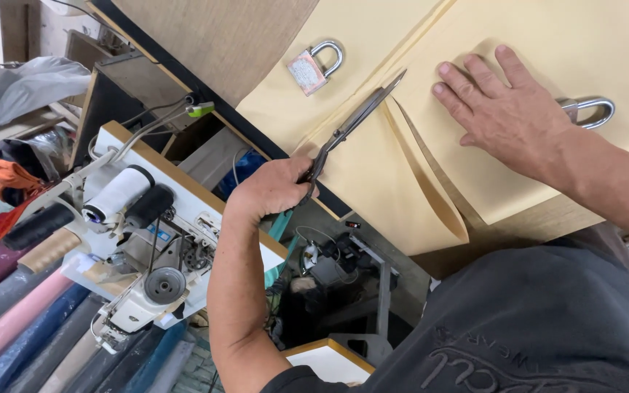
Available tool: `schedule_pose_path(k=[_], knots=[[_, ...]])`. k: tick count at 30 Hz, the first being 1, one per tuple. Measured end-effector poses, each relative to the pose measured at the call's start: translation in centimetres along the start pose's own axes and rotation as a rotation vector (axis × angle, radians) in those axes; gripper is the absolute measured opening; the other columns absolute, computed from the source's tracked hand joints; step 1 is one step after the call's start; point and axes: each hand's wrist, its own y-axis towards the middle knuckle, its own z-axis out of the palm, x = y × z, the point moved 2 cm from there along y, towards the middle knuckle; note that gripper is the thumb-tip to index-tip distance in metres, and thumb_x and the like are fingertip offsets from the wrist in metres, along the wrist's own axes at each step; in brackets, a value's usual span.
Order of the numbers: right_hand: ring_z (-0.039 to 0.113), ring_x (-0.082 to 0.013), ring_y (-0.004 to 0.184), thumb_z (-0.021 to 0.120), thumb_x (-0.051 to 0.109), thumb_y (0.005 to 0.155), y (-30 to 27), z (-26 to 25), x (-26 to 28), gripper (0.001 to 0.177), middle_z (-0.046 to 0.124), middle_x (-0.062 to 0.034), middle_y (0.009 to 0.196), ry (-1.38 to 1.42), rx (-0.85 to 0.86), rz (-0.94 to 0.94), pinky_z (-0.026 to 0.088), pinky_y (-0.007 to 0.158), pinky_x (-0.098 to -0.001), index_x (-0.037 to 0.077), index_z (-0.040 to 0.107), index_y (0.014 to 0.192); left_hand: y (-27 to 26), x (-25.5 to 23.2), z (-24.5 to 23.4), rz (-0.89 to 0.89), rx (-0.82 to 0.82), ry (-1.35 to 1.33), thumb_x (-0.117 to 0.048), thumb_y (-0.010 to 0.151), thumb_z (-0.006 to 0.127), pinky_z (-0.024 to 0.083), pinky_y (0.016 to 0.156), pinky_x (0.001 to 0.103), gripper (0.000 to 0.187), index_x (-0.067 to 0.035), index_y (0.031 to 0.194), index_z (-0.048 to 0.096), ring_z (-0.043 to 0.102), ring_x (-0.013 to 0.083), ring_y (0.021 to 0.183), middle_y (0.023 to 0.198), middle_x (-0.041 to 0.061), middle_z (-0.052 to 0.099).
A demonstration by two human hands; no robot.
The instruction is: The person uses large shears to cut a piece of light-colored fabric laid out on a wooden table. They hold the fabric in place with their left hand while cutting along a straight line and then a curved edge. Metal padlocks are used to weigh down the fabric during the process.
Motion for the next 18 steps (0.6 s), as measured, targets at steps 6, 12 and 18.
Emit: schedule_pose_path(k=[6, 12, 18], knots=[[0.017, -0.0302, 0.159, 0.025, 0.064, 0.086, 0.1, 0.1, 0.0, 0.095, 0.010, -0.0067, 0.176, 0.017, -0.004, -0.001, 0.014, 0.127, -0.0551, 0.018, 0.005, 0.166, -0.4, -0.6, -0.5, -0.010, -0.004, -0.022, -0.017, 0.092, 0.045, 0.046, 0.074, 0.037, 0.016, -0.015, 0.096, 0.061, 0.065, 0.0217, 0.091, 0.109, -0.004, 0.078], [0.019, -0.0369, 0.159, 0.017, 0.066, 0.092, -0.8, 1.1, -3.2, 0.090, 0.015, -0.0101, 0.176, 0.471, -0.188, 0.227, 0.012, 0.129, -0.0602, 0.017, 0.014, 0.168, 0.1, -1.2, -0.8, -0.003, 0.008, -0.036, -0.021, 0.093, 0.055, 0.040, 0.068, 0.037, 0.008, -0.016, 0.096, 0.059, 0.058, 0.0198, 0.080, 0.095, -0.001, 0.071], [0.059, -0.0436, 0.154, 0.046, 0.063, 0.088, -2.7, 0.5, -4.6, 0.102, 0.051, -0.0187, 0.182, 0.370, -0.315, 0.329, 0.044, 0.120, -0.0604, 0.009, 0.052, 0.174, -0.6, -1.0, -0.4, 0.075, 0.098, -0.131, -0.028, 0.090, 0.062, 0.046, 0.073, 0.031, 0.031, -0.013, 0.117, 0.065, 0.061, 0.0152, 0.087, 0.100, -0.001, 0.068]])
